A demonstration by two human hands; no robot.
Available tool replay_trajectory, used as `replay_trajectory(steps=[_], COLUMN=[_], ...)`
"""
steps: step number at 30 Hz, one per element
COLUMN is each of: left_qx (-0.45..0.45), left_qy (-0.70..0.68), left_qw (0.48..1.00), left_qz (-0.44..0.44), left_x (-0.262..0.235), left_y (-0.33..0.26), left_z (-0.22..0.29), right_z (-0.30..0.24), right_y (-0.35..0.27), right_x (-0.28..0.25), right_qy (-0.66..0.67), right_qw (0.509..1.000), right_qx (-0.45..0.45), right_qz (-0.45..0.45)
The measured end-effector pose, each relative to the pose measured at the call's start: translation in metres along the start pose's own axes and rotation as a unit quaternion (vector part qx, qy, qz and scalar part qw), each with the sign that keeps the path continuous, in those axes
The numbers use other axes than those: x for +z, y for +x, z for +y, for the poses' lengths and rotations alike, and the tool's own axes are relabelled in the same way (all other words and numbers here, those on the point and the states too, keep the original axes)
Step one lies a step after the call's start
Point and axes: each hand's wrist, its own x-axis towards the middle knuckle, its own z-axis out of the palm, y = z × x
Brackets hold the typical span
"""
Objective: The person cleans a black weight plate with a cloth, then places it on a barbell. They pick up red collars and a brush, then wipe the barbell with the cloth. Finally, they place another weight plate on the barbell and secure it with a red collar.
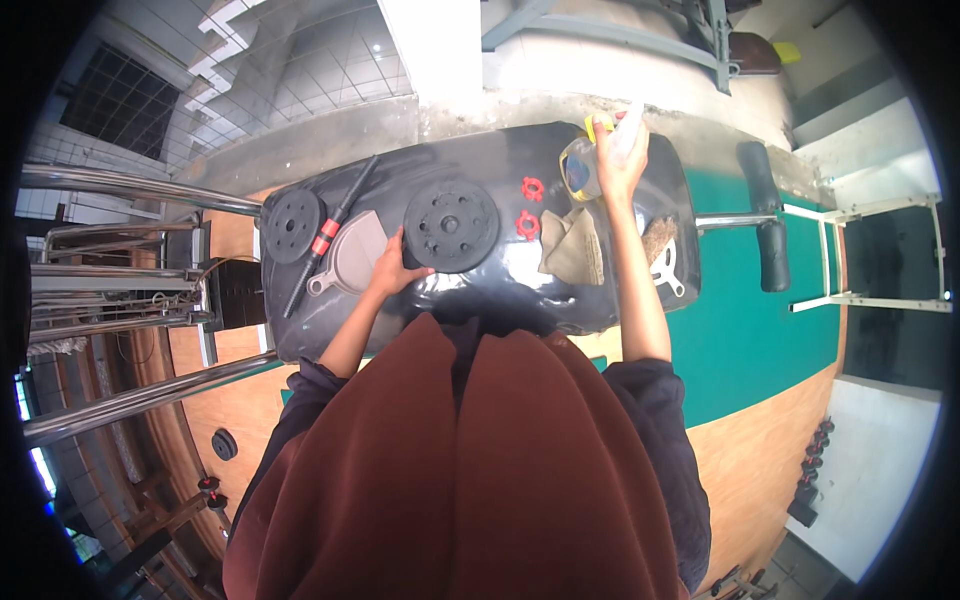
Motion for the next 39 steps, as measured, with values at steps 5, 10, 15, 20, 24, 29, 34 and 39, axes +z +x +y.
replay_trajectory(steps=[5,10,15,20,24,29,34,39], left_qx=[0.003,0.000,0.017,0.006,0.007,0.017,-0.016,-0.045], left_qy=[0.012,0.001,-0.005,-0.001,-0.003,-0.034,-0.041,-0.051], left_qw=[1.000,1.000,0.999,1.000,1.000,0.999,0.998,0.997], left_qz=[0.006,0.008,0.029,0.026,0.023,0.037,0.040,0.041], left_x=[-0.001,0.002,0.004,0.002,0.003,0.006,0.012,0.016], left_y=[0.000,0.001,0.000,0.000,0.000,-0.002,-0.005,-0.005], left_z=[0.001,-0.003,-0.005,-0.003,-0.004,-0.006,-0.002,-0.005], right_z=[0.036,0.042,0.034,0.036,0.030,-0.020,-0.051,-0.037], right_y=[-0.014,-0.016,-0.064,-0.144,-0.150,-0.144,-0.170,-0.148], right_x=[0.029,0.025,-0.013,-0.047,-0.051,-0.019,0.064,0.128], right_qy=[-0.025,-0.023,-0.154,-0.261,-0.252,-0.035,-0.068,-0.178], right_qw=[0.999,0.992,0.972,0.898,0.916,0.977,0.843,0.856], right_qx=[0.031,0.061,0.089,0.085,0.084,0.045,-0.211,-0.185], right_qz=[-0.029,-0.107,-0.154,-0.344,-0.302,-0.208,-0.490,-0.448])
